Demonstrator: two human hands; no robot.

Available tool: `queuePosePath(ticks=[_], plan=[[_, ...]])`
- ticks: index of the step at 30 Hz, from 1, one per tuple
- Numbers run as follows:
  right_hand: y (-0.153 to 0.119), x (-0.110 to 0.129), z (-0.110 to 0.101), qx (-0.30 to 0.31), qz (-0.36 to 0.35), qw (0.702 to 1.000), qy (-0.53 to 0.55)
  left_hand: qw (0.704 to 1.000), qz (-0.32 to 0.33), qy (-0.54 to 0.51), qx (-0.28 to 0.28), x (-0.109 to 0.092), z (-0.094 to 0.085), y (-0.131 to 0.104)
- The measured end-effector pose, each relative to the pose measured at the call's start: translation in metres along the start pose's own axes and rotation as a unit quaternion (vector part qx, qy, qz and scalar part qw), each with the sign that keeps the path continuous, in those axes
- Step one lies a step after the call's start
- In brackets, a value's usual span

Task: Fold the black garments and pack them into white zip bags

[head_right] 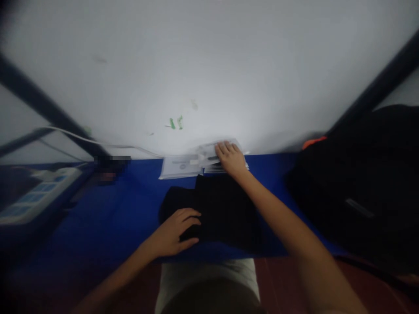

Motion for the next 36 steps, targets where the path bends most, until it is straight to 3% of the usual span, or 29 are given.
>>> queuePosePath(ticks=[5, 14, 20, 24, 26, 28, 33, 36], plan=[[-0.005, -0.003, 0.04, 0.103, 0.027, 0.994, 0.002, 0.999, 0.011, 0.042, 0.026, 0.007, 0.001, -0.008], [-0.018, -0.01, 0.06, 0.122, 0.081, 0.989, 0.02, 0.996, 0.004, 0.079, 0.037, 0.006, 0.009, -0.02], [-0.014, -0.013, 0.058, 0.146, 0.085, 0.985, 0.026, 0.997, 0.012, 0.068, 0.03, 0.003, 0.005, -0.025], [-0.023, 0.001, 0.026, 0.095, 0.067, 0.993, 0.034, 0.998, 0.019, 0.061, 0.009, 0.001, 0.0, -0.031], [-0.043, 0.021, 0.0, 0.035, 0.031, 0.997, 0.064, 0.998, 0.016, 0.058, 0.003, 0.002, -0.003, -0.037], [-0.074, 0.043, -0.023, 0.017, -0.012, 0.988, 0.152, 0.999, 0.011, 0.051, 0.005, 0.003, -0.004, -0.045], [-0.168, 0.086, -0.043, 0.189, -0.057, 0.924, 0.328, 0.999, -0.021, 0.027, 0.017, 0.009, -0.005, -0.062], [-0.205, 0.094, -0.05, 0.205, -0.045, 0.913, 0.35, 0.999, -0.034, 0.02, 0.03, 0.012, -0.004, -0.07]])
Point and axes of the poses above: each hand's wrist, its own y-axis towards the middle knuckle, its own z-axis out of the palm, x = y × z, the point moved 5 cm from there along y, towards the middle knuckle, and after that the axes turned 7 degrees about -z, right-handed, at the moved point
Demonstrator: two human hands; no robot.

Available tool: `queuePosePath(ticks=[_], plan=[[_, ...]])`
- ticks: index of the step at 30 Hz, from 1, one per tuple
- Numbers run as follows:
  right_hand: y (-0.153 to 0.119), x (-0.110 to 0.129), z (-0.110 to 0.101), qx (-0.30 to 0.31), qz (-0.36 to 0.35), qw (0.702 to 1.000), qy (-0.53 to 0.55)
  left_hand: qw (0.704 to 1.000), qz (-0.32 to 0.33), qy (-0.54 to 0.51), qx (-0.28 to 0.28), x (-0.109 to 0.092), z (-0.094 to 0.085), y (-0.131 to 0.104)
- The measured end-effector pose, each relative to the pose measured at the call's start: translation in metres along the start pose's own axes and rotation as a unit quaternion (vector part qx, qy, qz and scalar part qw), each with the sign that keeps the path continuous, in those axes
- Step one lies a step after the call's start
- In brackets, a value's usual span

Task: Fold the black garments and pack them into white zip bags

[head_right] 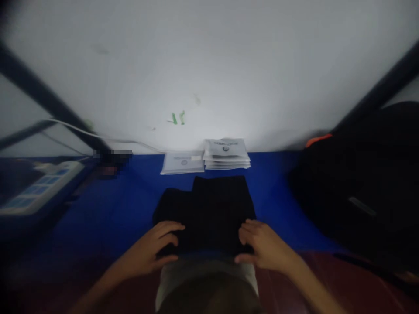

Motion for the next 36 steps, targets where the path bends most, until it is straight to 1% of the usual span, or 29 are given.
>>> queuePosePath(ticks=[4, 7, 10, 13, 15, 17, 19, 21, 23, 25, 28, 31, 33, 36], plan=[[-0.024, 0.003, 0.003, -0.023, 0.032, 0.999, 0.023, 1.0, -0.013, 0.009, 0.015, 0.004, -0.002, -0.008], [-0.035, 0.003, -0.001, -0.034, 0.028, 0.997, 0.058, 1.0, -0.013, 0.009, -0.001, 0.005, -0.009, -0.011], [-0.04, -0.007, -0.012, -0.092, 0.035, 0.991, 0.093, 0.997, -0.031, 0.0, -0.064, 0.01, -0.018, -0.007], [-0.035, -0.029, -0.025, -0.167, 0.087, 0.974, 0.124, 0.986, -0.08, 0.022, -0.146, 0.02, -0.026, 0.004], [-0.024, -0.048, -0.033, -0.2, 0.123, 0.964, 0.128, 0.976, -0.114, 0.046, -0.179, 0.028, -0.031, 0.017], [-0.009, -0.066, -0.04, -0.221, 0.137, 0.959, 0.113, 0.969, -0.146, 0.072, -0.186, 0.036, -0.036, 0.034], [0.008, -0.084, -0.041, -0.207, 0.138, 0.964, 0.091, 0.963, -0.174, 0.107, -0.174, 0.04, -0.041, 0.051], [0.024, -0.097, -0.04, -0.175, 0.131, 0.974, 0.053, 0.96, -0.187, 0.149, -0.147, 0.042, -0.045, 0.067], [0.036, -0.106, -0.04, -0.161, 0.13, 0.978, -0.003, 0.958, -0.18, 0.181, -0.133, 0.04, -0.048, 0.082], [0.046, -0.111, -0.044, -0.169, 0.13, 0.975, -0.062, 0.959, -0.157, 0.191, -0.142, 0.038, -0.049, 0.098], [0.062, -0.117, -0.049, -0.183, 0.111, 0.97, -0.115, 0.967, -0.121, 0.162, -0.155, 0.042, -0.047, 0.125], [0.078, -0.131, -0.048, -0.166, 0.101, 0.974, -0.118, 0.979, -0.108, 0.106, -0.138, 0.053, -0.04, 0.155], [0.085, -0.141, -0.045, -0.154, 0.096, 0.978, -0.1, 0.984, -0.097, 0.085, -0.124, 0.059, -0.035, 0.171], [0.089, -0.146, -0.048, -0.164, 0.074, 0.981, -0.072, 0.986, -0.078, 0.085, -0.118, 0.058, -0.034, 0.184]])
Point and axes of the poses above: each hand's wrist, its own y-axis towards the middle knuckle, its own z-axis out of the palm, x = y × z, the point moved 5 cm from there along y, towards the middle knuckle, and after that the axes turned 7 degrees about -z, right-handed, at the moved point
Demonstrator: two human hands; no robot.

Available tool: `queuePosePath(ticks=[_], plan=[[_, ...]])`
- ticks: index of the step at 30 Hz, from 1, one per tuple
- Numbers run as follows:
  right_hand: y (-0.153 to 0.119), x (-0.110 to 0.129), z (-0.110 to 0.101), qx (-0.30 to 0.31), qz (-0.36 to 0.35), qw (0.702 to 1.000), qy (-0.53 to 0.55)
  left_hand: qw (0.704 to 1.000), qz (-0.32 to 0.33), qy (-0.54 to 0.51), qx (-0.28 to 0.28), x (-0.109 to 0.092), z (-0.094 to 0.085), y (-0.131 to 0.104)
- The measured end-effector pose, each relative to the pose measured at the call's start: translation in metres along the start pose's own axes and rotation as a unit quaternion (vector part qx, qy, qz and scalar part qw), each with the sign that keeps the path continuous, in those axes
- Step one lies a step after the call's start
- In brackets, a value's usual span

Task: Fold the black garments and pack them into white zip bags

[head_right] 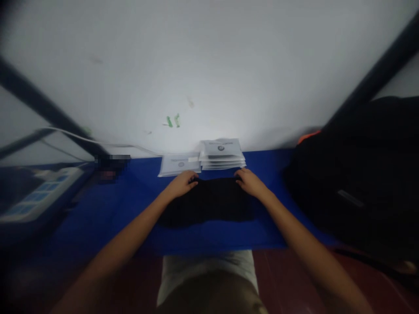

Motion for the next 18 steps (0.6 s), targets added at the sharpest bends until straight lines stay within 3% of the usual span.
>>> queuePosePath(ticks=[4, 7, 10, 14, 18], plan=[[-0.005, 0.015, -0.025, -0.073, -0.047, 0.996, -0.007, 0.999, 0.003, 0.001, -0.051, -0.012, -0.016, -0.003], [-0.02, 0.036, -0.046, -0.112, -0.086, 0.989, -0.034, 0.993, 0.048, -0.01, -0.109, -0.024, -0.035, -0.022], [-0.044, 0.058, -0.053, -0.082, -0.126, 0.987, -0.062, 0.988, 0.107, -0.008, -0.108, -0.034, -0.041, -0.052], [-0.074, 0.074, -0.041, -0.006, -0.151, 0.986, -0.075, 0.989, 0.14, 0.011, -0.045, -0.041, -0.03, -0.09], [-0.086, 0.076, -0.029, 0.027, -0.142, 0.987, -0.063, 0.992, 0.113, 0.016, -0.046, -0.034, -0.024, -0.114]])
Point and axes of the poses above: each hand's wrist, its own y-axis towards the middle knuckle, its own z-axis out of the palm, x = y × z, the point moved 5 cm from there along y, towards the middle knuckle, and after that the axes turned 7 degrees about -z, right-handed, at the moved point
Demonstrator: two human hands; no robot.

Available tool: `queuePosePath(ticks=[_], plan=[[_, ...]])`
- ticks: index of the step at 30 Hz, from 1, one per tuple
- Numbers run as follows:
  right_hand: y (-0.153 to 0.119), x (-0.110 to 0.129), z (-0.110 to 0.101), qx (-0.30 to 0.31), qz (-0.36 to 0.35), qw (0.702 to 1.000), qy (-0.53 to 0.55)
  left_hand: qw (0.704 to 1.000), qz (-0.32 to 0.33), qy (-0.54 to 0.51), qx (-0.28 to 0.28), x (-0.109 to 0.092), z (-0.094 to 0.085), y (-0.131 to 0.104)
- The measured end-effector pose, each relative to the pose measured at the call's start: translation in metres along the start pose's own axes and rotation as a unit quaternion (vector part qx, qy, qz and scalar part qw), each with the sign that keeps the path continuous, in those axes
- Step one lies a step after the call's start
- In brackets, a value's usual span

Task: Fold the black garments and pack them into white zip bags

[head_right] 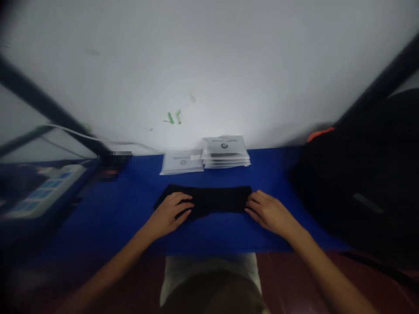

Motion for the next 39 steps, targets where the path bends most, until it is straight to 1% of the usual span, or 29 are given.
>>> queuePosePath(ticks=[1, 3, 5, 7, 8, 10, 12, 13, 15, 16, 17, 18, 20, 21, 22, 23, 24, 25, 26, 28, 29, 31, 32, 33, 34, 36, 39], plan=[[0.0, -0.001, 0.001, -0.003, 0.006, 1.0, 0.006, 0.999, -0.032, 0.008, -0.019, 0.006, -0.002, -0.005], [0.002, -0.003, 0.001, -0.013, 0.02, 1.0, 0.018, 0.989, -0.129, 0.039, -0.064, 0.027, -0.009, -0.017], [0.006, -0.006, -0.002, -0.029, 0.034, 0.999, 0.023, 0.964, -0.236, 0.079, -0.093, 0.05, -0.016, -0.032], [0.012, -0.007, -0.006, -0.044, 0.054, 0.997, 0.023, 0.94, -0.317, 0.088, -0.088, 0.07, -0.02, -0.045], [0.016, -0.007, -0.008, -0.051, 0.067, 0.996, 0.025, 0.933, -0.343, 0.071, -0.076, 0.077, -0.02, -0.05], [0.025, -0.003, -0.011, -0.067, 0.092, 0.993, 0.037, 0.929, -0.367, 0.005, -0.049, 0.083, -0.019, -0.054], [0.037, 0.005, -0.013, -0.09, 0.112, 0.987, 0.066, 0.926, -0.37, -0.059, -0.049, 0.081, -0.019, -0.05], [0.045, 0.01, -0.012, -0.106, 0.12, 0.983, 0.09, 0.925, -0.365, -0.08, -0.069, 0.077, -0.022, -0.045], [0.062, 0.021, -0.009, -0.136, 0.142, 0.966, 0.169, 0.922, -0.344, -0.11, -0.14, 0.064, -0.03, -0.03], [0.072, 0.027, -0.005, -0.141, 0.157, 0.95, 0.232, 0.919, -0.327, -0.125, -0.182, 0.055, -0.034, -0.02], [0.083, 0.031, 0.0, -0.144, 0.179, 0.925, 0.304, 0.916, -0.304, -0.145, -0.217, 0.044, -0.037, -0.011], [0.094, 0.036, 0.007, -0.13, 0.201, 0.889, 0.391, 0.914, -0.28, -0.165, -0.241, 0.032, -0.038, 0.0], [0.115, 0.046, 0.02, -0.092, 0.239, 0.789, 0.559, 0.92, -0.235, -0.189, -0.252, 0.006, -0.037, 0.02], [0.124, 0.05, 0.024, -0.08, 0.254, 0.743, 0.615, 0.928, -0.206, -0.189, -0.246, -0.008, -0.035, 0.028], [0.131, 0.051, 0.025, -0.078, 0.264, 0.707, 0.651, 0.938, -0.176, -0.181, -0.238, -0.022, -0.032, 0.035], [0.135, 0.051, 0.024, -0.084, 0.27, 0.685, 0.671, 0.947, -0.144, -0.171, -0.232, -0.035, -0.03, 0.04], [0.137, 0.048, 0.022, -0.094, 0.272, 0.676, 0.678, 0.955, -0.108, -0.159, -0.226, -0.047, -0.028, 0.042], [0.137, 0.043, 0.019, -0.106, 0.27, 0.677, 0.676, 0.961, -0.076, -0.15, -0.221, -0.057, -0.027, 0.043], [0.133, 0.037, 0.015, -0.116, 0.268, 0.685, 0.667, 0.964, -0.049, -0.144, -0.216, -0.064, -0.026, 0.043], [0.119, 0.02, 0.009, -0.133, 0.267, 0.717, 0.63, 0.968, -0.022, -0.141, -0.206, -0.069, -0.024, 0.041], [0.109, 0.01, 0.005, -0.141, 0.27, 0.741, 0.598, 0.969, -0.026, -0.143, -0.199, -0.066, -0.023, 0.041], [0.085, -0.011, -0.002, -0.164, 0.284, 0.803, 0.498, 0.97, -0.063, -0.149, -0.183, -0.054, -0.018, 0.043], [0.072, -0.02, -0.006, -0.171, 0.285, 0.841, 0.427, 0.97, -0.092, -0.154, -0.167, -0.046, -0.014, 0.045], [0.06, -0.027, -0.008, -0.169, 0.282, 0.873, 0.359, 0.969, -0.123, -0.162, -0.143, -0.038, -0.009, 0.048], [0.049, -0.033, -0.009, -0.156, 0.285, 0.896, 0.303, 0.967, -0.153, -0.169, -0.113, -0.031, -0.003, 0.051], [0.03, -0.04, -0.003, -0.119, 0.291, 0.923, 0.222, 0.963, -0.199, -0.176, -0.045, -0.021, 0.011, 0.058], [0.011, -0.041, 0.012, -0.079, 0.294, 0.94, 0.153, 0.956, -0.233, -0.176, 0.032, -0.017, 0.029, 0.066]])
Point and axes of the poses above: each hand's wrist, its own y-axis towards the middle knuckle, its own z-axis out of the palm, x = y × z, the point moved 5 cm from there along y, towards the middle knuckle, and after that the axes turned 7 degrees about -z, right-handed, at the moved point
